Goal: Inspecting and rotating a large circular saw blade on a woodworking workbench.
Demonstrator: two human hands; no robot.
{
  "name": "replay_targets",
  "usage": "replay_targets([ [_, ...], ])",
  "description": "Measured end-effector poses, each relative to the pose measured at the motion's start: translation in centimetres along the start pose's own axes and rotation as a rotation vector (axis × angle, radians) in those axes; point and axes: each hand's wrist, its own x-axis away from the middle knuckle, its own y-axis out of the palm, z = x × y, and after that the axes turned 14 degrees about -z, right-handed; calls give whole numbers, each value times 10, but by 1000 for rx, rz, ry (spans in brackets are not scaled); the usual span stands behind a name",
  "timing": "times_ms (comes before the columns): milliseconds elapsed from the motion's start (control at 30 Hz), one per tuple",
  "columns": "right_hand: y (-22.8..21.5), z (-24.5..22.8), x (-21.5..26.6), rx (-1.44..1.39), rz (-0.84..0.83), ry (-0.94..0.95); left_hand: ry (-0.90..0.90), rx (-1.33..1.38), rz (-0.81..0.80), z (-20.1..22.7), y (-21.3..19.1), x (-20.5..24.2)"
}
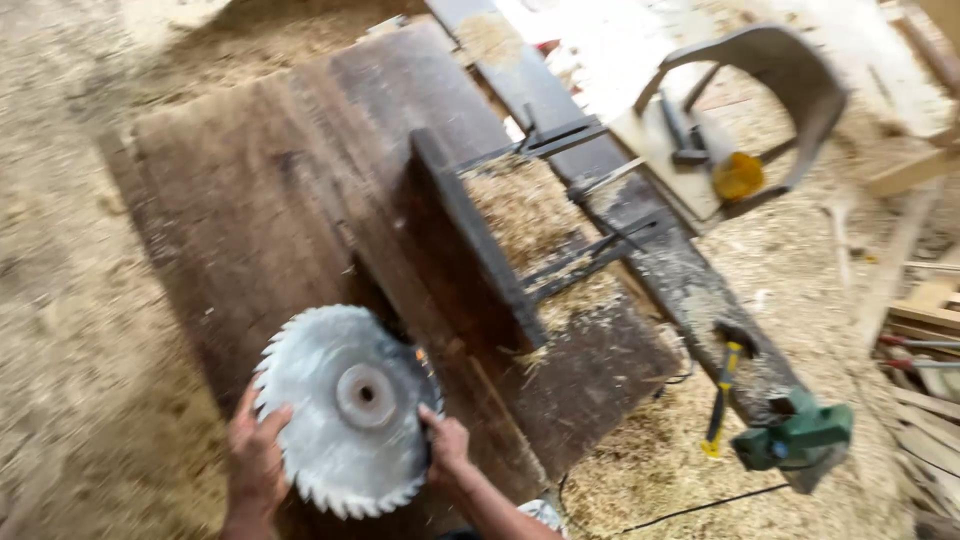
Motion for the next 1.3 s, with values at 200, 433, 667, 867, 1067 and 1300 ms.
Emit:
replay_targets([
  [200, 8, -9, 15, 101, 76, 50, -273, -161, 227, 5, 4, 13],
  [433, 9, -11, 15, 152, 106, 63, -41, -294, 225, -11, -10, 11],
  [667, 14, -11, 14, 99, 135, 108, -134, -83, 222, -13, -24, -12],
  [867, 4, -10, -7, 260, 73, 56, 8, -132, 44, -14, -26, -15],
  [1067, 4, -8, 7, 9, 24, 71, -15, -186, 108, 2, 0, 8],
  [1300, 6, -12, 12, 19, 13, 61, 39, -171, 86, -8, -8, 16],
])
